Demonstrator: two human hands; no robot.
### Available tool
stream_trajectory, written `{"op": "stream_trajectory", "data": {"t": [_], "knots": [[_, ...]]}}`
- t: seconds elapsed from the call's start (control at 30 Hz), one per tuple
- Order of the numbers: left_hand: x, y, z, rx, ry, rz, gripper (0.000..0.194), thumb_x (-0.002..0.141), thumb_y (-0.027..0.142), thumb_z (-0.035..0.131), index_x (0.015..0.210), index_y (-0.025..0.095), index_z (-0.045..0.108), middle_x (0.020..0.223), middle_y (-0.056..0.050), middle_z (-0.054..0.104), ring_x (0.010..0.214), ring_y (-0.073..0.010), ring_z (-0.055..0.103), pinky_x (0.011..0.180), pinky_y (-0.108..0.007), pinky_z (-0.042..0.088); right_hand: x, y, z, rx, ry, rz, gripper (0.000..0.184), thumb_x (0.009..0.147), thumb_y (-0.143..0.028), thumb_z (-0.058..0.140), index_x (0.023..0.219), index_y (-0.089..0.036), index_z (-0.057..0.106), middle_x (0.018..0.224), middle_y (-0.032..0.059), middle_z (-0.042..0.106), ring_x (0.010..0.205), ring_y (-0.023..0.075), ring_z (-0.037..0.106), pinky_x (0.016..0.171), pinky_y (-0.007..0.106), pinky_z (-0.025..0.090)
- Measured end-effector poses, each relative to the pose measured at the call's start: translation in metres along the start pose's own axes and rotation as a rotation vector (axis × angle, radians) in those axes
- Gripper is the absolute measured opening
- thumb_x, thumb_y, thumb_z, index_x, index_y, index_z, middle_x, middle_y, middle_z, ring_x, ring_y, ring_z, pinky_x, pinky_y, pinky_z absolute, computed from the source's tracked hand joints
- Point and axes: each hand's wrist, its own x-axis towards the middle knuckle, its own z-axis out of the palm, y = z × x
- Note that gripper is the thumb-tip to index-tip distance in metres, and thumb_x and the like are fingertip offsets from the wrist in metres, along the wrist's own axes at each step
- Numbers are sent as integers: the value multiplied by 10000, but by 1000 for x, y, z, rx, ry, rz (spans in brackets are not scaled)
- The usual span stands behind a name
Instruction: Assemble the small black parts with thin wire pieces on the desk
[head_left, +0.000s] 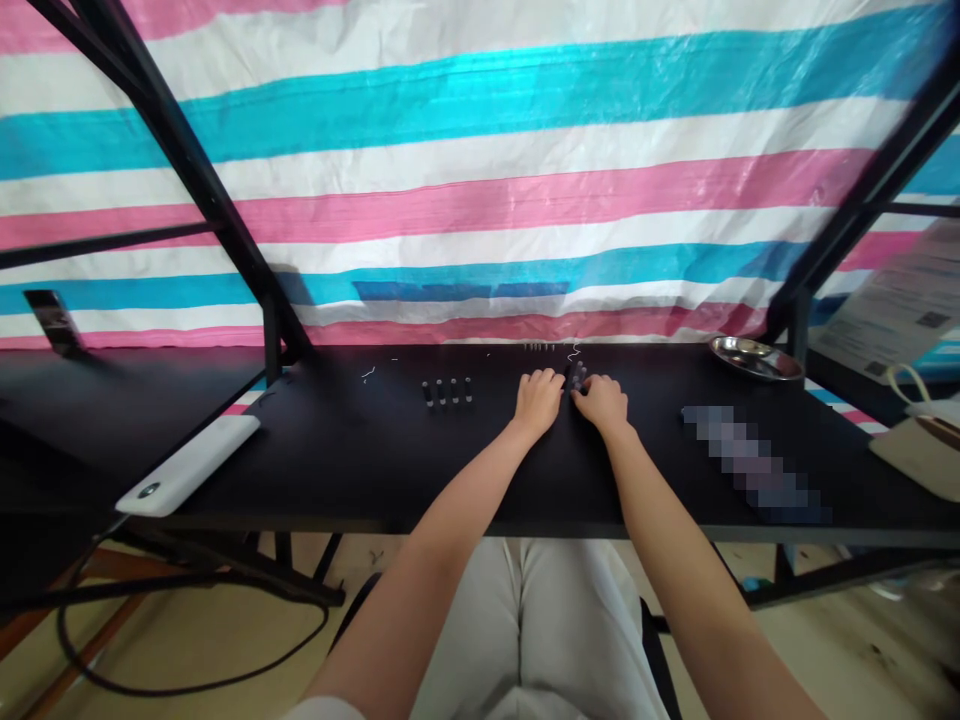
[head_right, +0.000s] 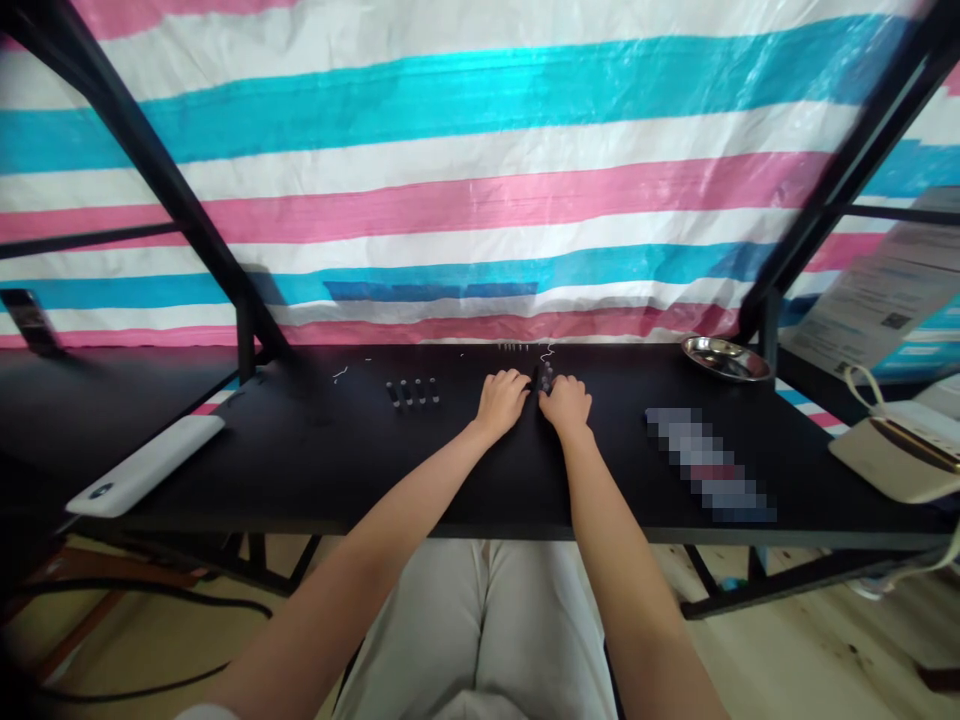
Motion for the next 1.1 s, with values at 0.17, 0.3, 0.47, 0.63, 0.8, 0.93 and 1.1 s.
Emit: {"op": "stream_trajectory", "data": {"t": [0.17,0.3,0.47,0.63,0.8,0.93,1.1], "knots": [[-2,-4,2,-86,53,-61,85,856,201,509,910,176,569,934,-60,604,899,-206,506,761,-341,339,1,1,5,1,48,-12,285,794,-371,538,960,-153,617,1056,155,563,1031,293,498,826,436,407],[-7,-8,1,-219,157,-154,61,849,201,523,901,193,553,919,-42,612,876,-188,520,766,-331,341,2,1,7,5,76,-24,263,799,-370,528,926,-160,620,1036,149,573,1006,289,509,806,429,411],[-11,-14,-5,-340,273,-234,49,843,192,517,886,196,541,910,-31,616,834,-174,532,768,-326,347,2,-2,4,-5,52,-50,197,827,-323,490,859,-170,611,994,143,590,976,278,540,774,394,412],[-11,-17,-9,-394,347,-267,49,845,183,498,881,189,530,909,-35,609,824,-169,536,769,-320,352,-4,-11,2,45,-6,-211,175,866,-277,421,909,-178,560,911,112,635,832,223,595,703,316,402],[-10,-17,-11,-419,411,-255,60,848,181,484,894,183,522,898,-36,595,810,-160,534,767,-310,353,-8,-20,5,29,-65,-307,187,891,-254,374,985,-176,515,895,111,651,794,222,613,667,293,385],[-11,-17,-12,-430,421,-256,71,848,175,477,901,185,522,902,-41,592,814,-162,534,774,-312,355,-7,-20,8,54,-79,-366,162,881,-218,382,983,-178,501,900,104,654,788,212,615,661,279,381],[-10,-17,-12,-451,430,-239,109,860,182,450,940,187,525,917,-49,595,824,-164,536,793,-316,363,-6,-19,11,85,-100,-412,148,872,-182,393,977,-174,497,895,101,652,784,199,611,661,261,384]]}}
